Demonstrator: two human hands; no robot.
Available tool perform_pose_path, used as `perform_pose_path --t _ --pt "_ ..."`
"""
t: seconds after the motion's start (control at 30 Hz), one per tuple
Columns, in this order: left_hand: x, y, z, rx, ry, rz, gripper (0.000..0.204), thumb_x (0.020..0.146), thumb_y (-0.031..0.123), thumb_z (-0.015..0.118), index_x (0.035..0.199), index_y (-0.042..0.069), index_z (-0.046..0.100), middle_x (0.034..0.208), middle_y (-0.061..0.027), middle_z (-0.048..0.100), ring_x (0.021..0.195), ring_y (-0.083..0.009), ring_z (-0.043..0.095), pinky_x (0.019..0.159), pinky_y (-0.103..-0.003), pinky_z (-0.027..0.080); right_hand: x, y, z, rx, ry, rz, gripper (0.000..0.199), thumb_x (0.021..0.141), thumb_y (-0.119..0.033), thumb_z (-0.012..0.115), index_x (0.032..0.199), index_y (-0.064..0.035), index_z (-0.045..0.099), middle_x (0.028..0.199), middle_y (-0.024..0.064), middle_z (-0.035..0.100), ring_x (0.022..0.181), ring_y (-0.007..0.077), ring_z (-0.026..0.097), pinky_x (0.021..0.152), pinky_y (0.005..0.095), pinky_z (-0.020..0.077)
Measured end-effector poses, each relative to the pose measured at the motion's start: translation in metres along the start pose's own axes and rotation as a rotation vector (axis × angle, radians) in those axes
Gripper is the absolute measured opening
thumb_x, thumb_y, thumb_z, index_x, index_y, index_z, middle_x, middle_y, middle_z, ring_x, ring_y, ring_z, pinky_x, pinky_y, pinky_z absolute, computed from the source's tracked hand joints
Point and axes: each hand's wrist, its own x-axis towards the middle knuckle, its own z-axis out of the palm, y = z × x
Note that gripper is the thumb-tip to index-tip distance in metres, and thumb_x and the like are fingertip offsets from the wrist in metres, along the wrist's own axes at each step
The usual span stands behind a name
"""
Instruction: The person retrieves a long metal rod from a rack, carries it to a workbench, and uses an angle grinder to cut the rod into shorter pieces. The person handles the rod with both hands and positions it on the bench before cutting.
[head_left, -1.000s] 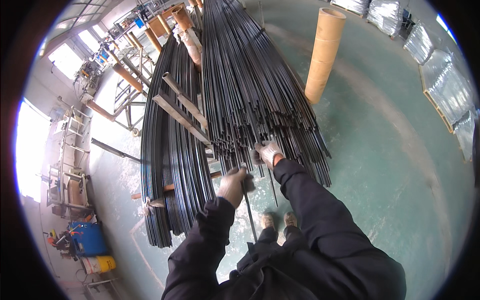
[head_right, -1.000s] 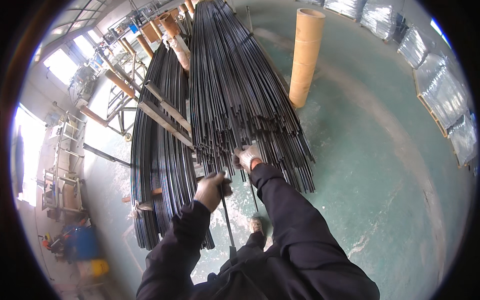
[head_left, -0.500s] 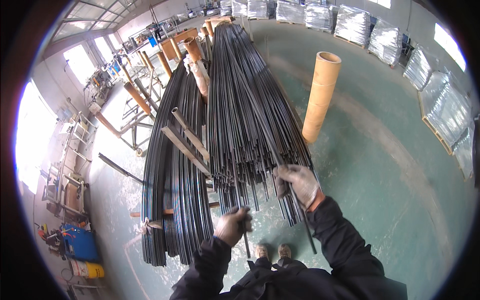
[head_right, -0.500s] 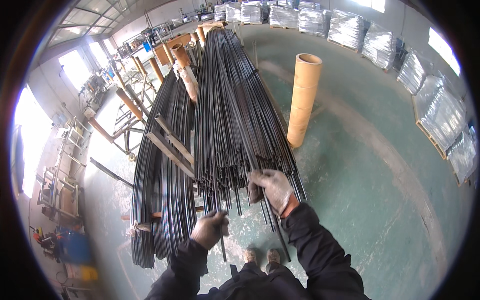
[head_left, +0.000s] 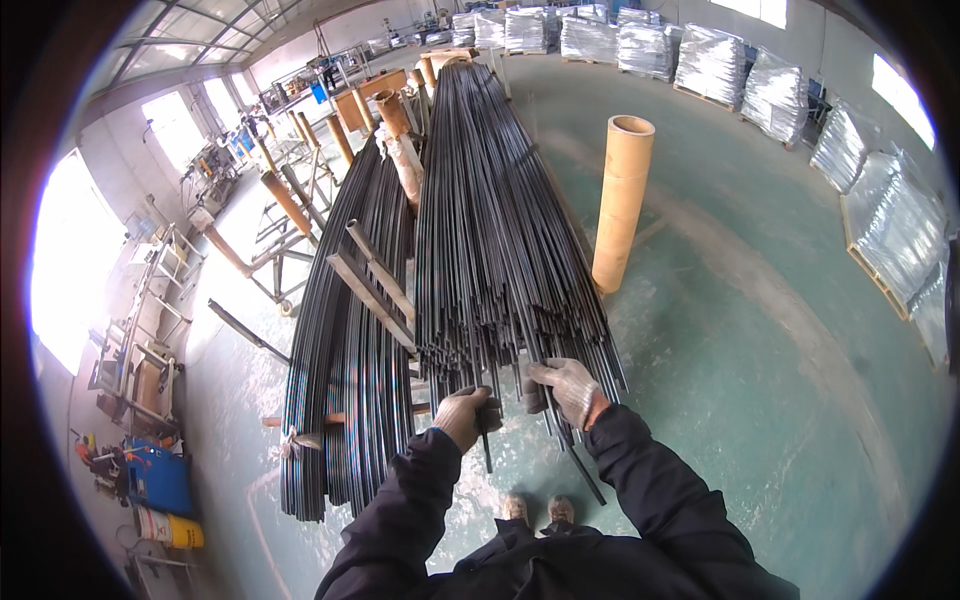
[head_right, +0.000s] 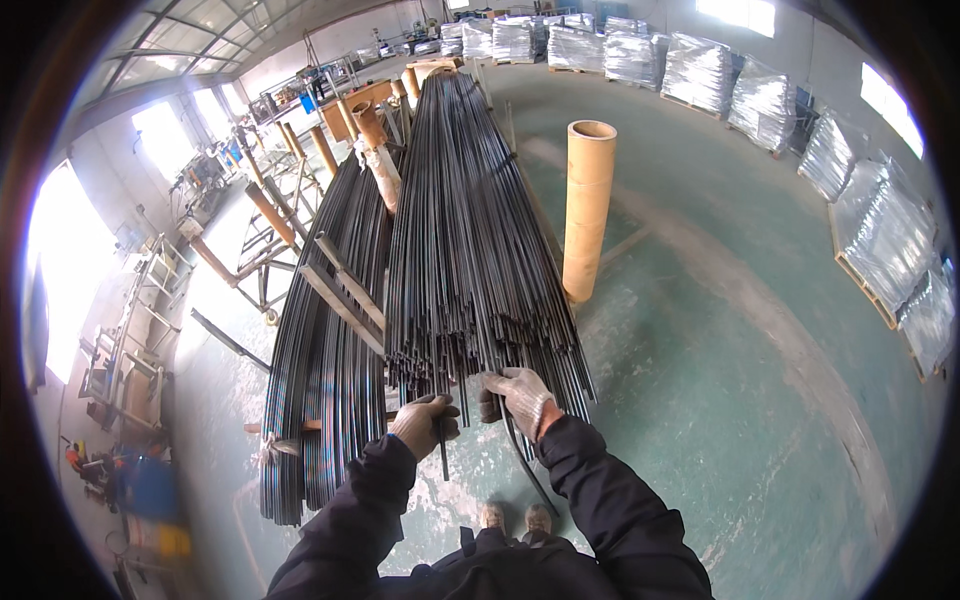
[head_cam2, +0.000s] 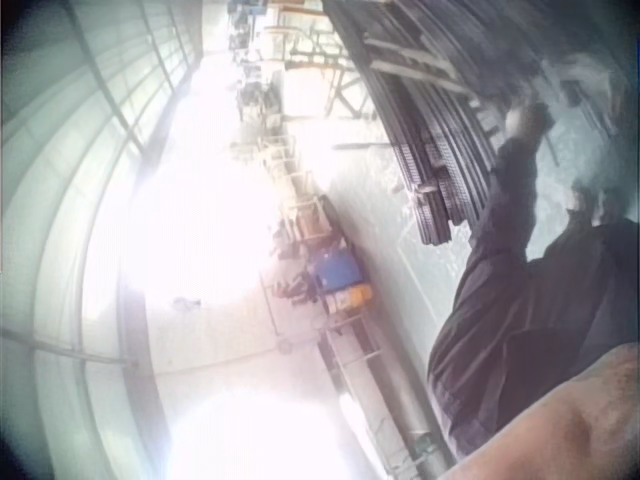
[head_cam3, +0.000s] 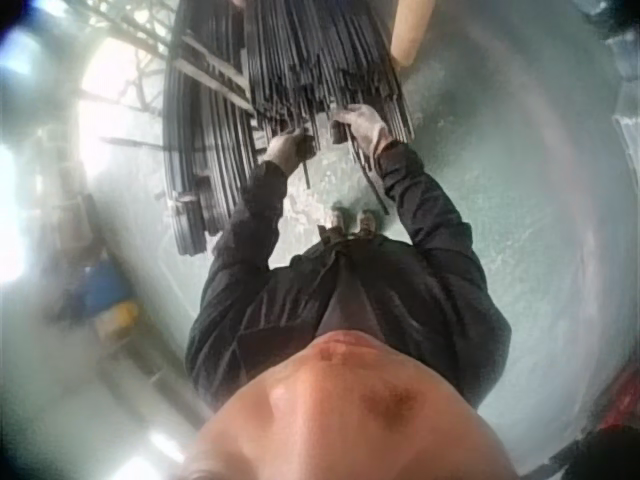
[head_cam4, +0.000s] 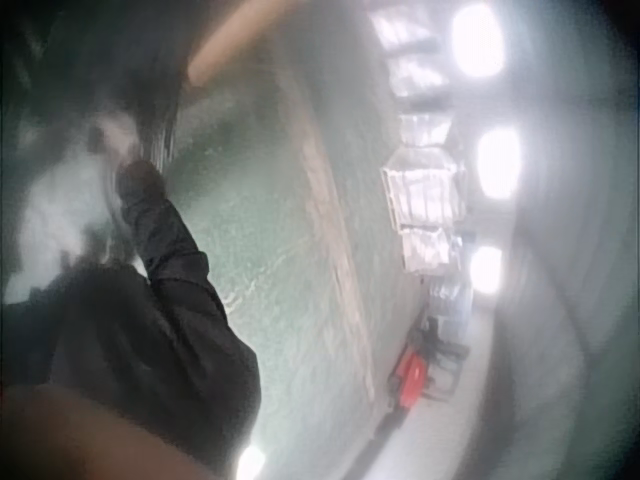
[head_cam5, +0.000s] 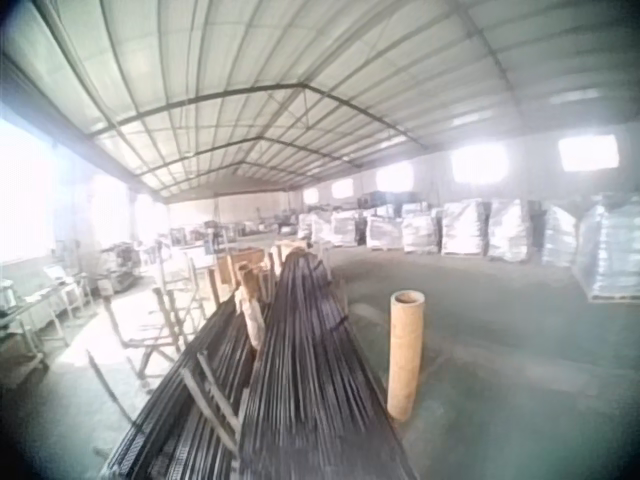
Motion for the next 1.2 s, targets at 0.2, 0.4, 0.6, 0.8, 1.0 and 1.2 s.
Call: perform_pose_path --t 0.2,0.4,0.6,0.8,1.0,1.2 --pt "-0.043 -0.034 -0.039 -0.019 0.006 -0.004 0.021 0.115 0.013 0.063 0.128 -0.003 0.065 0.104 -0.0164 0.074 0.08 -0.0283 0.075 0.077 -0.046 0.068 0.04 0.036 0.006 -0.005 -0.067 0.062 0.025 0.112 -0.021 0.072 0.113 0.0032 0.072 0.092 0.0114 0.076 0.076 0.0248 0.073 0.068 0.0443 0.0625" --pt "-0.092 -0.063 -0.077 0.066 0.168 0.031 0.025 0.114 0.015 0.065 0.13 -0.005 0.066 0.103 -0.0174 0.077 0.077 -0.0293 0.077 0.074 -0.044 0.069 0.01 0.104 0.044 -0.072 -0.149 0.284 0.035 0.108 -0.023 0.078 0.124 0.007 0.069 0.105 0.0198 0.081 0.089 0.0306 0.081 0.083 0.0472 0.0682" --pt "-0.116 -0.089 -0.117 0.178 0.274 0.09 0.02 0.113 0.01 0.06 0.125 -0.005 0.067 0.097 -0.0145 0.076 0.083 -0.0292 0.08 0.077 -0.044 0.07 -0.097 0.229 0.092 -0.032 -0.364 0.601 0.036 0.108 -0.021 0.079 0.132 0.004 0.07 0.118 0.0192 0.082 0.107 0.0303 0.082 0.095 0.0456 0.0677" --pt "-0.143 -0.156 -0.12 0.035 0.176 0.001 0.026 0.116 0.012 0.054 0.131 -0.007 0.062 0.114 -0.0225 0.076 0.096 -0.0385 0.082 0.083 -0.048 0.071 -0.23 0.348 0.126 -0.147 -0.684 0.801 0.034 0.11 -0.034 0.078 0.129 -0.0055 0.077 0.117 0.0054 0.083 0.107 0.0171 0.079 0.09 0.0355 0.0666" --pt "-0.2 -0.197 -0.1 -0.001 0.208 -0.014 0.023 0.113 0.015 0.058 0.123 -0.005 0.063 0.098 -0.0166 0.072 0.074 -0.0291 0.073 0.07 -0.044 0.064 -0.275 0.377 0.111 -0.445 -0.967 0.901 0.044 0.109 -0.044 0.077 0.134 -0.0076 0.077 0.11 0.0013 0.08 0.093 0.0132 0.075 0.082 0.0323 0.0649" --pt "-0.286 -0.259 -0.113 0.03 0.315 -0.048 0.026 0.117 0.02 0.057 0.121 -0.004 0.066 0.088 -0.0127 0.072 0.067 -0.0231 0.07 0.06 -0.037 0.06 -0.135 0.261 0.067 -0.43 -0.547 0.69 0.046 0.108 -0.041 0.078 0.136 -0.0045 0.072 0.128 0.0161 0.079 0.111 0.0307 0.079 0.094 0.0476 0.0682"
